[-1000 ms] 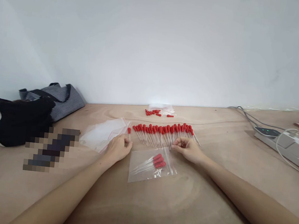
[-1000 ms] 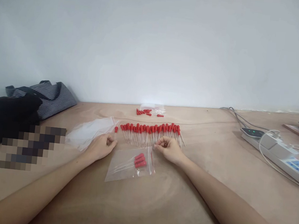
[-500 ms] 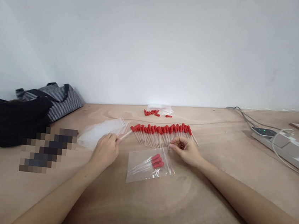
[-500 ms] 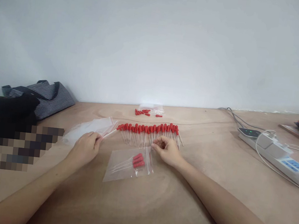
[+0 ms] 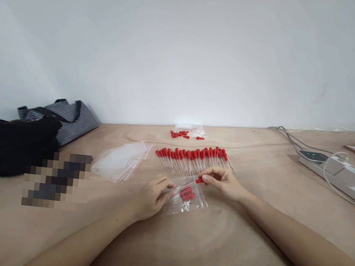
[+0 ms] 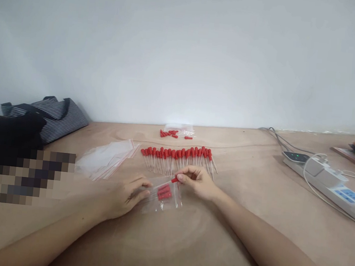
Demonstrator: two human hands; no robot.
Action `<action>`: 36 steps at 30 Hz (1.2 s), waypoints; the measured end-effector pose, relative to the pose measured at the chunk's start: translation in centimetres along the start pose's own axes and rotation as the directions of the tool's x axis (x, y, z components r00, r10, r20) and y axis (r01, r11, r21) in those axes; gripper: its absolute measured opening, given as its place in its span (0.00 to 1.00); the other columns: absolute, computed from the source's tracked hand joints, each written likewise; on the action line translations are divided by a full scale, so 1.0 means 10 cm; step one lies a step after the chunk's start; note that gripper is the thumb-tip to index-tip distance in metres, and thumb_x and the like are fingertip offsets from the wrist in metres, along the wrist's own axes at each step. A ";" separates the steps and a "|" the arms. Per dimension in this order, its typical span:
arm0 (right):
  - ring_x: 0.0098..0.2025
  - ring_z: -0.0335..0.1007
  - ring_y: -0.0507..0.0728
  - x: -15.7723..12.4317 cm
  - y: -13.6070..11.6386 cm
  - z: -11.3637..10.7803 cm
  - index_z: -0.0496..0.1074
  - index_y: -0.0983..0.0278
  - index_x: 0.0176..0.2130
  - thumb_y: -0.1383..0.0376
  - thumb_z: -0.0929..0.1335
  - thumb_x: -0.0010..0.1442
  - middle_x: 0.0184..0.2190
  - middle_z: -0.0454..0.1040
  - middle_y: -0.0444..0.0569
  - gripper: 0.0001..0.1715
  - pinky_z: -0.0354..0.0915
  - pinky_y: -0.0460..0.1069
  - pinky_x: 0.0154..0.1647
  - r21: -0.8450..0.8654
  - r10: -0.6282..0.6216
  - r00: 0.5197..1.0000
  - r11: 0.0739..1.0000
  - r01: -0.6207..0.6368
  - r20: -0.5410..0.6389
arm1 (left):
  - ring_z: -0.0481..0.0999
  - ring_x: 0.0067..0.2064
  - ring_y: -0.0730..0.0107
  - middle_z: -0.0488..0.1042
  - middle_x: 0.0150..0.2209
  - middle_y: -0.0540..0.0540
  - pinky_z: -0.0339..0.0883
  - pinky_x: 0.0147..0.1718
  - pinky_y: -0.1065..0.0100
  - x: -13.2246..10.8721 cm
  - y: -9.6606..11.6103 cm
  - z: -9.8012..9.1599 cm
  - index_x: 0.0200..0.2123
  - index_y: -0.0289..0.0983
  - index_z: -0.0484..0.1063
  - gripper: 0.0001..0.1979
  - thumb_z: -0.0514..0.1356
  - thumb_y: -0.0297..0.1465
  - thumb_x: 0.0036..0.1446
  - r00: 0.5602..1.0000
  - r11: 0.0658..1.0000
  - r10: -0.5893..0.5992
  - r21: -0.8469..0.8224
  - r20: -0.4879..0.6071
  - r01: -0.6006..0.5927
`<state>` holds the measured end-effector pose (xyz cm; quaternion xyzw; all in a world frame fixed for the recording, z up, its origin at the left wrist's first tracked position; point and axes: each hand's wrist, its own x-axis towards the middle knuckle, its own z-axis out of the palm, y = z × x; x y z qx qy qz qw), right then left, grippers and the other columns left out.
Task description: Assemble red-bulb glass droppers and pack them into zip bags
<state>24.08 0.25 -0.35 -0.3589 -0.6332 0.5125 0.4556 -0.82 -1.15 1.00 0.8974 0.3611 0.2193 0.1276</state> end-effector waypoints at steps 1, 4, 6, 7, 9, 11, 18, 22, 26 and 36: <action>0.26 0.65 0.49 0.01 0.00 -0.08 0.72 0.65 0.28 0.55 0.70 0.46 0.23 0.71 0.45 0.16 0.63 0.47 0.30 -0.029 0.002 1.000 1.000 -0.002 -0.009 | 0.68 0.44 0.65 0.69 0.42 0.43 0.63 0.44 0.63 -0.01 -0.01 -0.04 0.43 0.36 0.65 0.13 0.51 0.36 0.57 0.998 1.000 0.009 0.009 0.055 -0.009; 0.24 0.63 0.49 0.03 0.00 -0.40 0.71 0.65 0.27 0.55 0.71 0.45 0.23 0.71 0.44 0.16 0.61 0.46 0.29 -0.052 -0.008 0.996 0.999 0.003 -0.094 | 0.56 0.57 0.56 0.57 0.57 0.40 0.53 0.54 0.55 -0.07 -0.03 -0.15 0.56 0.38 0.53 0.30 0.55 0.42 0.53 0.974 0.999 0.009 0.043 0.225 -0.020; 0.23 0.62 0.48 0.03 0.01 -0.60 0.71 0.65 0.26 0.54 0.70 0.45 0.21 0.70 0.44 0.16 0.60 0.46 0.26 -0.045 0.018 0.992 0.999 -0.023 -0.128 | 0.50 0.60 0.55 0.50 0.61 0.42 0.49 0.56 0.53 -0.10 -0.05 -0.20 0.59 0.40 0.47 0.34 0.54 0.45 0.52 0.948 0.999 -0.004 0.037 0.317 -0.008; 0.22 0.62 0.49 0.03 0.02 -0.69 0.71 0.65 0.25 0.54 0.70 0.45 0.21 0.70 0.44 0.16 0.59 0.46 0.26 -0.050 0.030 0.991 0.998 -0.036 -0.129 | 0.48 0.61 0.55 0.48 0.62 0.43 0.48 0.56 0.53 -0.11 -0.07 -0.20 0.60 0.41 0.44 0.35 0.54 0.46 0.53 0.936 1.000 -0.011 0.031 0.352 0.001; 0.22 0.61 0.48 0.02 0.02 -0.79 0.71 0.66 0.25 0.55 0.71 0.45 0.21 0.70 0.45 0.15 0.59 0.46 0.26 -0.058 0.050 0.992 0.997 -0.057 -0.113 | 0.45 0.62 0.56 0.46 0.62 0.44 0.45 0.57 0.53 -0.13 -0.09 -0.20 0.61 0.42 0.42 0.35 0.53 0.46 0.54 0.915 1.000 -0.023 0.026 0.403 0.013; 0.22 0.61 0.48 0.02 0.03 -0.82 0.71 0.66 0.25 0.56 0.71 0.45 0.21 0.70 0.44 0.15 0.59 0.46 0.26 -0.063 0.067 0.993 0.995 -0.073 -0.094 | 0.43 0.62 0.56 0.45 0.62 0.45 0.42 0.58 0.52 -0.13 -0.11 -0.19 0.61 0.43 0.41 0.35 0.52 0.45 0.55 0.902 0.999 -0.032 0.033 0.430 0.020; 0.24 0.64 0.48 0.01 0.09 -0.68 0.71 0.66 0.26 0.56 0.70 0.46 0.21 0.71 0.44 0.15 0.60 0.45 0.27 -0.080 0.118 0.993 0.990 -0.119 -0.011 | 0.46 0.62 0.56 0.49 0.61 0.47 0.40 0.58 0.50 -0.12 -0.11 -0.17 0.61 0.45 0.42 0.33 0.52 0.44 0.55 0.916 1.000 -0.007 0.007 0.401 0.005; 0.26 0.67 0.49 -0.04 0.05 -0.57 0.73 0.66 0.30 0.58 0.71 0.46 0.24 0.72 0.45 0.14 0.63 0.46 0.31 -0.057 0.166 0.973 0.986 -0.159 0.160 | 0.46 0.62 0.60 0.48 0.62 0.48 0.37 0.59 0.52 -0.11 -0.09 -0.18 0.61 0.44 0.42 0.33 0.52 0.43 0.55 0.910 1.000 0.014 0.001 0.414 -0.016; 0.29 0.70 0.50 -0.09 0.02 -0.40 0.73 0.66 0.34 0.60 0.72 0.44 0.27 0.74 0.46 0.16 0.65 0.48 0.34 0.012 0.214 0.915 0.973 -0.233 0.342 | 0.45 0.62 0.60 0.47 0.62 0.47 0.37 0.59 0.52 -0.11 -0.10 -0.17 0.61 0.44 0.42 0.33 0.51 0.44 0.55 0.903 1.000 0.007 0.012 0.430 -0.013; 0.14 0.56 0.42 -0.11 0.01 0.04 0.69 0.66 0.28 0.59 0.73 0.39 0.21 0.71 0.40 0.17 0.50 0.39 0.09 -0.069 0.323 0.908 0.946 -0.317 0.267 | 0.46 0.62 0.57 0.49 0.61 0.47 0.38 0.59 0.50 -0.11 -0.10 -0.16 0.60 0.44 0.45 0.33 0.52 0.45 0.54 0.914 1.000 0.011 -0.005 0.405 -0.010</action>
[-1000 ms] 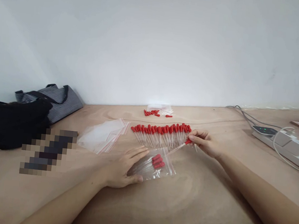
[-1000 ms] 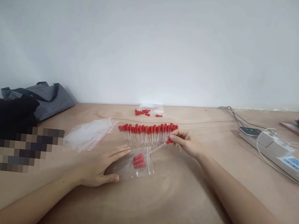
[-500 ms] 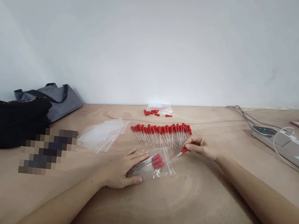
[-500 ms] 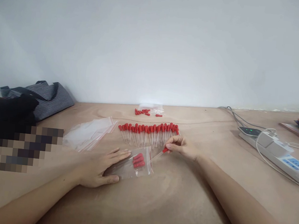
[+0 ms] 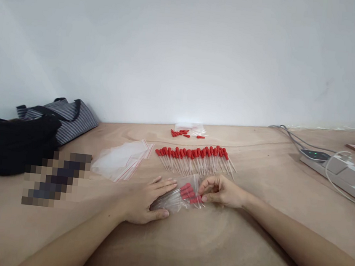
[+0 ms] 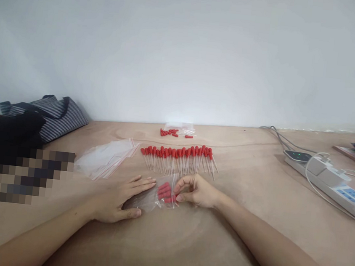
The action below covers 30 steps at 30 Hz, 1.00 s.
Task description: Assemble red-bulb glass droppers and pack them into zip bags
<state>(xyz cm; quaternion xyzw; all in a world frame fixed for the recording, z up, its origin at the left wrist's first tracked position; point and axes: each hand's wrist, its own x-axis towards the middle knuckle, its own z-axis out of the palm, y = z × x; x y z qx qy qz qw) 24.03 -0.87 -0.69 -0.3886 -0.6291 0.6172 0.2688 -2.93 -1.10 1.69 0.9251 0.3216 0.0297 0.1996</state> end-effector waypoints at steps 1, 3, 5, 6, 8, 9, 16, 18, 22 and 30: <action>0.14 0.55 0.42 0.00 0.00 0.01 0.69 0.66 0.28 0.59 0.73 0.40 0.21 0.71 0.40 0.17 0.50 0.39 0.09 -0.002 0.001 1.000 1.000 -0.001 0.005 | 0.46 0.62 0.57 0.48 0.61 0.47 0.38 0.59 0.51 0.00 0.00 0.00 0.60 0.44 0.44 0.33 0.52 0.45 0.55 1.000 1.000 -0.002 0.002 0.005 0.002; 0.14 0.55 0.43 0.01 0.01 0.01 0.69 0.66 0.28 0.59 0.73 0.39 0.21 0.71 0.40 0.17 0.50 0.39 0.09 -0.002 0.010 1.000 1.000 -0.010 0.005 | 0.46 0.62 0.58 0.48 0.61 0.47 0.37 0.59 0.51 0.00 0.00 0.00 0.60 0.43 0.44 0.33 0.52 0.45 0.55 1.000 1.000 -0.001 0.006 0.014 0.001; 0.14 0.54 0.43 0.03 0.03 0.02 0.68 0.66 0.26 0.59 0.74 0.38 0.20 0.70 0.40 0.17 0.50 0.39 0.10 -0.009 0.009 1.000 1.000 -0.009 -0.025 | 0.47 0.62 0.59 0.48 0.61 0.46 0.37 0.59 0.52 0.01 0.00 -0.01 0.60 0.43 0.44 0.33 0.51 0.45 0.55 1.000 1.000 0.004 0.007 0.016 -0.004; 0.14 0.54 0.43 0.04 0.04 0.03 0.67 0.66 0.26 0.59 0.74 0.38 0.19 0.69 0.39 0.17 0.50 0.39 0.10 -0.020 0.004 0.999 1.000 -0.005 -0.047 | 0.47 0.62 0.59 0.48 0.61 0.46 0.37 0.59 0.52 0.01 0.01 -0.01 0.60 0.43 0.44 0.33 0.51 0.45 0.55 1.000 1.000 0.007 0.007 0.018 -0.007; 0.15 0.55 0.44 0.06 0.07 0.07 0.66 0.66 0.24 0.59 0.74 0.38 0.17 0.67 0.38 0.17 0.52 0.40 0.12 -0.060 -0.029 0.996 0.998 0.024 -0.090 | 0.47 0.62 0.60 0.47 0.61 0.46 0.36 0.59 0.52 0.02 0.01 -0.02 0.61 0.42 0.43 0.33 0.51 0.45 0.55 1.000 1.000 0.004 0.015 0.031 -0.005; 0.15 0.56 0.44 0.07 0.08 0.10 0.66 0.65 0.23 0.59 0.74 0.38 0.16 0.66 0.38 0.17 0.53 0.40 0.13 -0.085 -0.054 0.993 0.995 0.046 -0.105 | 0.47 0.62 0.60 0.47 0.62 0.46 0.36 0.59 0.51 0.02 0.02 -0.02 0.61 0.42 0.43 0.33 0.51 0.45 0.55 0.999 1.000 0.001 0.022 0.041 -0.002; 0.18 0.56 0.44 0.06 0.07 0.11 0.65 0.65 0.25 0.59 0.72 0.42 0.16 0.64 0.38 0.15 0.53 0.41 0.17 -0.125 -0.088 0.995 0.989 0.081 -0.053 | 0.50 0.61 0.60 0.52 0.60 0.45 0.44 0.58 0.55 0.01 -0.03 -0.01 0.59 0.41 0.50 0.31 0.53 0.44 0.54 1.000 1.000 -0.004 -0.016 -0.031 0.003; 0.17 0.55 0.44 0.05 0.07 0.07 0.65 0.65 0.27 0.59 0.71 0.44 0.16 0.63 0.37 0.15 0.52 0.40 0.16 -0.094 -0.059 0.998 0.994 0.057 -0.018 | 0.59 0.57 0.62 0.60 0.56 0.43 0.55 0.54 0.60 0.08 -0.13 -0.03 0.54 0.38 0.58 0.23 0.49 0.41 0.57 0.977 0.997 -0.081 -0.031 -0.195 0.076; 0.19 0.58 0.45 0.06 0.08 0.02 0.64 0.65 0.28 0.58 0.71 0.45 0.18 0.64 0.38 0.16 0.55 0.41 0.19 -0.068 -0.074 0.997 0.995 0.074 -0.005 | 0.71 0.39 0.67 0.70 0.39 0.44 0.66 0.39 0.67 0.32 -0.46 -0.14 0.44 0.35 0.67 0.14 0.47 0.32 0.58 0.791 0.874 -0.372 0.105 -0.485 0.475; 0.19 0.56 0.45 0.09 0.13 0.02 0.64 0.65 0.28 0.57 0.71 0.45 0.17 0.63 0.38 0.17 0.54 0.42 0.21 -0.058 -0.120 0.993 0.991 0.119 -0.009 | 0.70 0.38 0.63 0.65 0.38 0.42 0.63 0.38 0.64 0.67 -0.88 -0.33 0.46 0.38 0.65 0.19 0.46 0.20 0.52 0.803 0.791 -0.379 0.290 -0.460 0.539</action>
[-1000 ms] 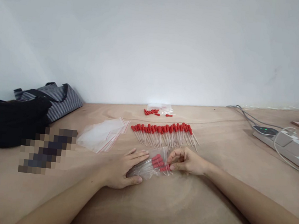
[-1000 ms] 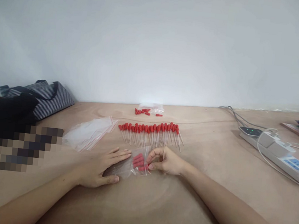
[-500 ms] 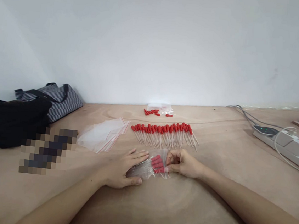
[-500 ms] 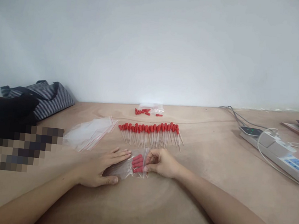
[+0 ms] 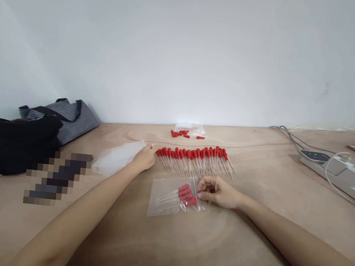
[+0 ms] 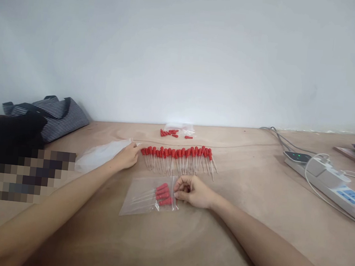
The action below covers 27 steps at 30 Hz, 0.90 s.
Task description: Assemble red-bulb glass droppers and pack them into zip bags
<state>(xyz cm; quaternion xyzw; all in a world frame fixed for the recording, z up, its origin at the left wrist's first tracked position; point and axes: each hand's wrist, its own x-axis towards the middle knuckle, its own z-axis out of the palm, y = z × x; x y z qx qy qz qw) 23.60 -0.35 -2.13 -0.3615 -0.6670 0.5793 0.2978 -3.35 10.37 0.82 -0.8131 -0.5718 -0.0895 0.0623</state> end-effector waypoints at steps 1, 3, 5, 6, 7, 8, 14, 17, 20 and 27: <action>0.19 0.56 0.45 0.00 0.00 0.00 0.64 0.66 0.28 0.57 0.71 0.45 0.17 0.63 0.37 0.17 0.54 0.42 0.21 0.001 0.000 1.000 1.000 0.000 0.001 | 0.69 0.39 0.62 0.65 0.38 0.42 0.63 0.38 0.63 0.01 -0.01 0.00 0.45 0.38 0.66 0.19 0.46 0.20 0.52 1.000 1.000 0.008 0.025 0.003 -0.008; 0.20 0.56 0.45 0.00 0.00 0.00 0.64 0.66 0.28 0.57 0.71 0.45 0.17 0.63 0.38 0.16 0.53 0.42 0.21 0.007 0.000 1.000 1.000 0.000 0.003 | 0.68 0.40 0.59 0.64 0.39 0.40 0.63 0.37 0.62 0.00 -0.04 -0.03 0.43 0.36 0.66 0.17 0.47 0.20 0.51 0.999 0.997 0.041 0.067 0.006 -0.041; 0.20 0.55 0.45 0.00 0.00 0.00 0.64 0.66 0.28 0.58 0.70 0.46 0.18 0.63 0.38 0.16 0.53 0.42 0.21 0.011 0.002 1.000 1.000 -0.002 0.004 | 0.67 0.43 0.57 0.64 0.41 0.39 0.62 0.40 0.61 -0.01 -0.09 -0.07 0.40 0.34 0.66 0.15 0.48 0.20 0.51 0.993 0.989 0.113 0.094 0.021 -0.114; 0.20 0.55 0.45 0.00 0.01 0.00 0.64 0.66 0.28 0.58 0.70 0.46 0.18 0.63 0.38 0.16 0.52 0.42 0.21 0.012 0.003 1.000 1.000 -0.003 0.004 | 0.66 0.43 0.58 0.65 0.41 0.39 0.61 0.41 0.61 -0.02 -0.12 -0.09 0.39 0.35 0.67 0.13 0.48 0.20 0.51 0.986 0.981 0.161 0.101 0.038 -0.164; 0.20 0.55 0.45 0.00 0.01 0.00 0.64 0.66 0.28 0.58 0.70 0.46 0.17 0.63 0.38 0.16 0.52 0.42 0.21 0.012 0.002 1.000 1.000 -0.002 0.003 | 0.66 0.43 0.60 0.66 0.41 0.40 0.60 0.42 0.62 -0.03 -0.16 -0.11 0.37 0.35 0.67 0.11 0.48 0.21 0.52 0.976 0.971 0.210 0.103 0.060 -0.215; 0.20 0.55 0.45 0.00 0.01 0.00 0.64 0.66 0.28 0.59 0.70 0.46 0.17 0.62 0.37 0.15 0.52 0.42 0.21 0.012 0.000 1.000 1.000 0.000 0.002 | 0.67 0.42 0.61 0.67 0.39 0.42 0.60 0.42 0.64 -0.03 -0.20 -0.13 0.35 0.36 0.67 0.10 0.49 0.22 0.53 0.964 0.960 0.254 0.103 0.082 -0.262; 0.20 0.55 0.45 0.01 0.01 0.01 0.64 0.66 0.28 0.60 0.70 0.46 0.18 0.62 0.37 0.14 0.52 0.42 0.21 0.026 -0.003 1.000 1.000 0.003 -0.001 | 0.68 0.38 0.61 0.69 0.35 0.43 0.60 0.39 0.62 -0.05 -0.34 -0.14 0.37 0.36 0.66 0.09 0.49 0.24 0.56 0.925 0.920 0.364 0.114 0.106 -0.375; 0.19 0.54 0.44 0.00 0.00 -0.01 0.64 0.65 0.28 0.60 0.70 0.45 0.17 0.63 0.37 0.14 0.51 0.42 0.19 0.026 0.014 1.000 1.000 -0.013 -0.020 | 0.67 0.40 0.62 0.69 0.37 0.43 0.59 0.41 0.62 -0.13 -0.36 -0.20 0.36 0.36 0.67 0.12 0.47 0.21 0.55 0.897 0.893 0.438 0.081 0.056 -0.442; 0.16 0.51 0.44 0.00 -0.02 -0.04 0.65 0.65 0.28 0.60 0.69 0.46 0.16 0.62 0.37 0.13 0.48 0.42 0.17 0.004 0.036 0.993 0.999 -0.035 -0.114 | 0.67 0.39 0.66 0.67 0.36 0.44 0.61 0.39 0.65 -0.26 -0.37 -0.38 0.34 0.36 0.67 0.11 0.46 0.24 0.57 0.871 0.868 0.485 -0.078 -0.079 -0.490; 0.31 0.65 0.50 0.11 -0.26 0.01 0.69 0.65 0.36 0.56 0.69 0.48 0.30 0.71 0.46 0.18 0.60 0.47 0.33 0.016 -0.141 0.940 0.988 0.154 -0.310 | 0.67 0.41 0.70 0.67 0.39 0.45 0.62 0.41 0.69 -0.40 0.16 -0.71 0.38 0.38 0.68 0.12 0.46 0.26 0.60 0.806 0.745 0.555 -0.309 -0.205 -0.592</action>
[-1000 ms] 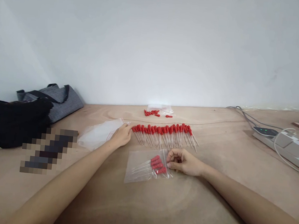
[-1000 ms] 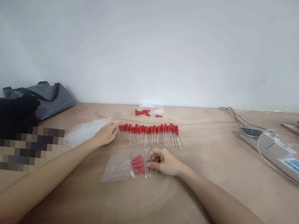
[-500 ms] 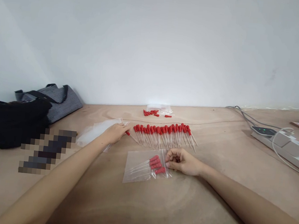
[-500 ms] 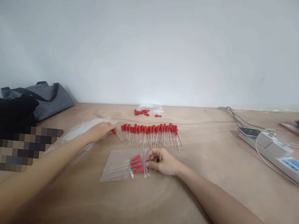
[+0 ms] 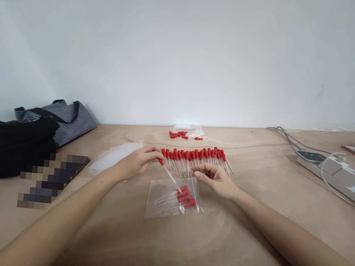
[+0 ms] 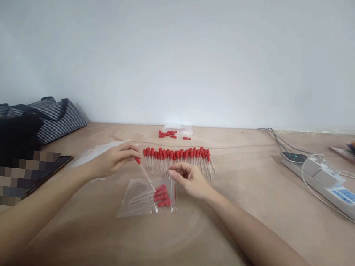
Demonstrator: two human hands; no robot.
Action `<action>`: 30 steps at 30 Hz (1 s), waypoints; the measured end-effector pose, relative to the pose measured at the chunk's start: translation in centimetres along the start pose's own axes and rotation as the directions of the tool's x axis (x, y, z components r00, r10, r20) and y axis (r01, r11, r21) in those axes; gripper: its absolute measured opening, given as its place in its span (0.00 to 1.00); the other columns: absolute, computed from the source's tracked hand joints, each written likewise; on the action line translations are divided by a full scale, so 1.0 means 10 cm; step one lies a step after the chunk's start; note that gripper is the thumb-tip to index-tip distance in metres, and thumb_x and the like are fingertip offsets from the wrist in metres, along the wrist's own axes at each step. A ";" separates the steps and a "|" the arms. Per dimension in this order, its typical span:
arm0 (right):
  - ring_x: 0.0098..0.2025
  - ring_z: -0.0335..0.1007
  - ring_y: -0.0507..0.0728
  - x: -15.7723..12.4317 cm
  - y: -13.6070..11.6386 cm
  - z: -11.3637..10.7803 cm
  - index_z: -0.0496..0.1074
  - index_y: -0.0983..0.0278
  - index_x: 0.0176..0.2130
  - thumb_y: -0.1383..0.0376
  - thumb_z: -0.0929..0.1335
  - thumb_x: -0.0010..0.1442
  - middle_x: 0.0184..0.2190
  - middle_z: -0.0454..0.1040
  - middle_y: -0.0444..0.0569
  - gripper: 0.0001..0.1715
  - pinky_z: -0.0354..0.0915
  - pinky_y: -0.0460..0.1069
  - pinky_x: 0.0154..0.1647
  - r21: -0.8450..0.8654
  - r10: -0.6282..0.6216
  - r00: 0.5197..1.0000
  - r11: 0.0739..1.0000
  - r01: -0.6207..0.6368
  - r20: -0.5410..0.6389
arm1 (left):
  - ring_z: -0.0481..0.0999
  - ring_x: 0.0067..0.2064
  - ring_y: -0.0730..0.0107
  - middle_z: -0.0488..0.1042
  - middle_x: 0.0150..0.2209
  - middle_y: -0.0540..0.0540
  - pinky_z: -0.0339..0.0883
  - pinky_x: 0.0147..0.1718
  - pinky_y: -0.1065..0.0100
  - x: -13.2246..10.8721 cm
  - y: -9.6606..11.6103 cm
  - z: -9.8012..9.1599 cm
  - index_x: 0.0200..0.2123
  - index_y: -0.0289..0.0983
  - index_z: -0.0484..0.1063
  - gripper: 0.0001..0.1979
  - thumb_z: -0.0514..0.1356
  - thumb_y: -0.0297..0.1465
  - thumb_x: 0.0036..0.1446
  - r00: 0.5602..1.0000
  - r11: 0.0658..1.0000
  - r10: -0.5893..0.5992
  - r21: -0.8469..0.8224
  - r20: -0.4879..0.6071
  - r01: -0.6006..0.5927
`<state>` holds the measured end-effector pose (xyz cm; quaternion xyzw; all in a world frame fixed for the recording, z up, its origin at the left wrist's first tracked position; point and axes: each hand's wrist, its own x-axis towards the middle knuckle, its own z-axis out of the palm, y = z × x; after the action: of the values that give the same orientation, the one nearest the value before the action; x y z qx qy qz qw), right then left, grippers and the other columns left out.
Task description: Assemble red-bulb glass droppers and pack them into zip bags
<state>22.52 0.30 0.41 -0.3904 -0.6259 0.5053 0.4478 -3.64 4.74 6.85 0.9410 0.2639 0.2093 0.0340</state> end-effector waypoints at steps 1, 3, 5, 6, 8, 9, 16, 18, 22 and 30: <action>0.33 0.65 0.51 0.00 -0.03 0.04 0.69 0.65 0.38 0.56 0.69 0.47 0.31 0.71 0.47 0.20 0.60 0.47 0.34 0.041 0.018 1.000 0.999 -0.019 0.024 | 0.68 0.41 0.70 0.68 0.39 0.45 0.63 0.41 0.69 0.08 0.09 0.06 0.37 0.38 0.68 0.12 0.46 0.26 0.60 0.999 0.999 0.030 -0.020 0.028 -0.029; 0.31 0.65 0.50 0.00 -0.07 0.11 0.67 0.65 0.41 0.56 0.71 0.46 0.30 0.71 0.46 0.25 0.60 0.47 0.33 0.103 0.058 0.994 0.992 -0.068 0.095 | 0.68 0.40 0.71 0.68 0.39 0.45 0.64 0.40 0.70 0.23 0.25 0.21 0.38 0.37 0.69 0.12 0.46 0.25 0.59 0.993 0.992 0.110 -0.068 0.043 -0.107; 0.25 0.62 0.47 -0.02 -0.07 0.16 0.66 0.66 0.43 0.57 0.72 0.44 0.23 0.69 0.41 0.27 0.57 0.45 0.28 0.136 0.073 0.983 0.986 -0.097 0.170 | 0.69 0.40 0.71 0.69 0.39 0.44 0.66 0.39 0.70 0.33 0.36 0.38 0.39 0.37 0.68 0.12 0.46 0.24 0.58 0.989 0.984 0.146 -0.103 0.027 -0.143; 0.22 0.59 0.46 -0.02 -0.06 0.16 0.65 0.66 0.43 0.58 0.72 0.44 0.21 0.66 0.39 0.28 0.56 0.44 0.25 0.149 0.071 0.979 0.984 -0.101 0.189 | 0.69 0.40 0.71 0.69 0.40 0.44 0.66 0.40 0.69 0.35 0.41 0.45 0.41 0.37 0.67 0.12 0.46 0.24 0.59 0.989 0.982 0.145 -0.124 0.010 -0.142; 0.19 0.54 0.44 -0.04 -0.04 0.14 0.62 0.66 0.45 0.58 0.72 0.44 0.18 0.61 0.35 0.31 0.52 0.43 0.21 0.171 0.068 0.984 0.981 -0.097 0.165 | 0.68 0.45 0.68 0.69 0.42 0.43 0.65 0.44 0.65 0.31 0.45 0.56 0.46 0.37 0.64 0.13 0.48 0.27 0.59 0.995 0.987 0.071 -0.136 -0.074 -0.080; 0.18 0.53 0.44 -0.04 -0.03 0.11 0.60 0.65 0.47 0.57 0.72 0.44 0.18 0.61 0.34 0.33 0.51 0.42 0.20 0.174 0.072 0.989 0.980 -0.094 0.129 | 0.66 0.48 0.66 0.68 0.45 0.42 0.63 0.47 0.62 0.26 0.46 0.59 0.49 0.37 0.62 0.14 0.49 0.30 0.59 0.995 0.991 0.012 -0.129 -0.098 -0.024; 0.14 0.54 0.45 -0.04 0.08 -0.17 0.57 0.61 0.44 0.48 0.64 0.50 0.20 0.67 0.38 0.28 0.49 0.42 0.14 0.156 0.139 0.950 0.983 -0.098 -0.279 | 0.45 0.62 0.56 0.47 0.62 0.43 0.39 0.58 0.48 -0.31 0.50 0.53 0.61 0.41 0.41 0.31 0.47 0.44 0.58 0.924 0.988 -0.139 -0.008 0.357 0.151; 0.15 0.57 0.47 -0.05 0.13 -0.17 0.56 0.61 0.40 0.48 0.63 0.50 0.20 0.67 0.39 0.25 0.50 0.42 0.14 0.228 0.207 0.906 0.965 -0.127 -0.370 | 0.40 0.63 0.56 0.42 0.63 0.45 0.35 0.58 0.47 -0.38 0.53 0.51 0.61 0.44 0.37 0.31 0.45 0.44 0.59 0.888 0.988 -0.137 0.000 0.439 0.153; 0.18 0.62 0.49 -0.06 0.20 -0.09 0.55 0.60 0.35 0.51 0.65 0.49 0.20 0.68 0.40 0.21 0.57 0.44 0.17 0.390 0.279 0.880 0.913 -0.120 -0.383 | 0.39 0.63 0.58 0.40 0.63 0.48 0.34 0.58 0.48 -0.37 0.58 0.52 0.61 0.46 0.37 0.28 0.42 0.44 0.60 0.864 0.985 -0.155 0.010 0.479 0.171; 0.24 0.67 0.50 -0.06 0.23 0.05 0.58 0.61 0.30 0.60 0.68 0.47 0.24 0.65 0.41 0.15 0.67 0.48 0.27 0.563 0.304 0.875 0.825 -0.044 -0.377 | 0.39 0.63 0.61 0.39 0.63 0.50 0.33 0.58 0.48 -0.34 0.59 0.50 0.61 0.48 0.35 0.26 0.39 0.42 0.62 0.846 0.988 -0.134 0.009 0.515 0.152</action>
<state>22.31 0.02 -2.00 -0.4121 -0.2980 0.5954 0.6221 -1.35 -1.86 2.01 0.9396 0.3111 -0.0485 0.1339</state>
